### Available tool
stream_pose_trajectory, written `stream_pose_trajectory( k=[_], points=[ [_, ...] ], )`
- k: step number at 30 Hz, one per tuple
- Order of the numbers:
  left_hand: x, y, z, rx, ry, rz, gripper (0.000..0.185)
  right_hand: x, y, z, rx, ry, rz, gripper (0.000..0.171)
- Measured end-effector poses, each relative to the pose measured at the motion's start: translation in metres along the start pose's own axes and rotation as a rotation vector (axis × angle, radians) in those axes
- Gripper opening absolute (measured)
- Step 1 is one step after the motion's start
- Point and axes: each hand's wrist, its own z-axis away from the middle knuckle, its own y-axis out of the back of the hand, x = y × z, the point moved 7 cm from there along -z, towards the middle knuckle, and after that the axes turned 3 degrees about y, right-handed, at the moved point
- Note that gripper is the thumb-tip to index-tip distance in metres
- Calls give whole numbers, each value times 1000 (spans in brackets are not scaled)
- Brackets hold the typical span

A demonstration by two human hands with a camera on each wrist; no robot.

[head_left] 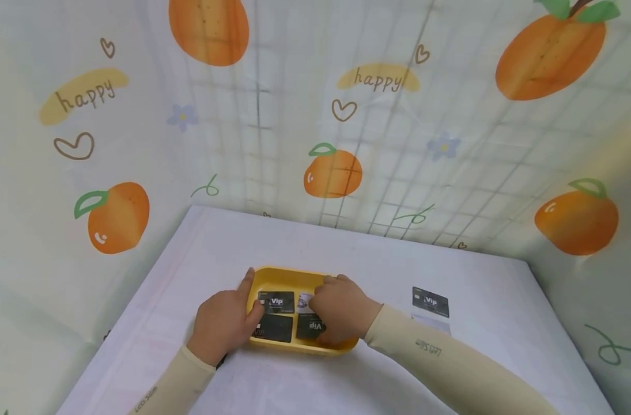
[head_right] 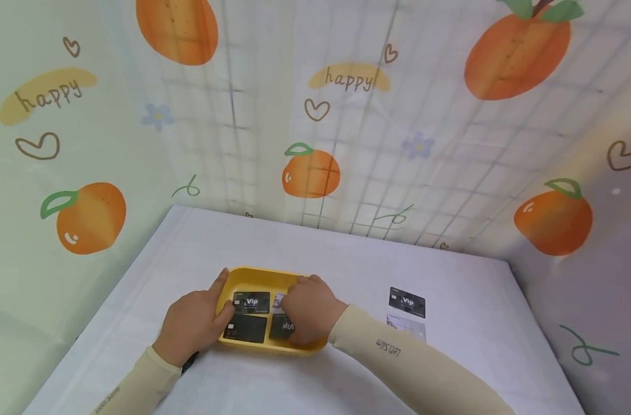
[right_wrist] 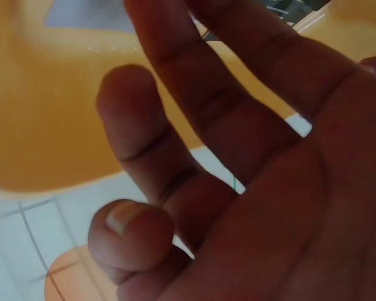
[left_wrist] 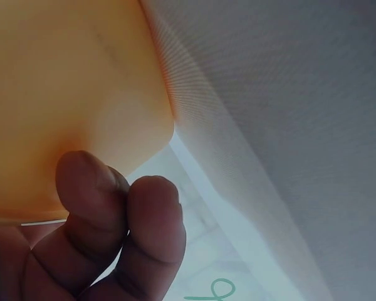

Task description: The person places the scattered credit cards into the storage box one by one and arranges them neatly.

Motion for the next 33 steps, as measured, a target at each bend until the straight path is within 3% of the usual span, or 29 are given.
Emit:
stream_pose_trajectory(
  k=[6, 10, 16, 19, 26, 33],
  points=[
    [2, -2, 3, -25, -6, 3, 70, 2, 1, 9, 20, -4, -6, 55],
    [3, -2, 7, -61, 26, 3, 70, 10, 7, 22, 128, 13, -24, 55],
    [6, -3, 7, -112, 61, -4, 72, 40, 24, 66, 320, -57, -112, 55],
    [7, -4, 5, -116, 56, -7, 73, 59, 19, 93, 370, -119, -153, 58],
    [6, -5, 6, -142, 55, -17, 74, 108, -18, 150, 401, -265, -238, 54],
    [11, -4, 8, -154, 60, -15, 73, 150, -73, 198, 291, -390, -317, 52]
  ],
)
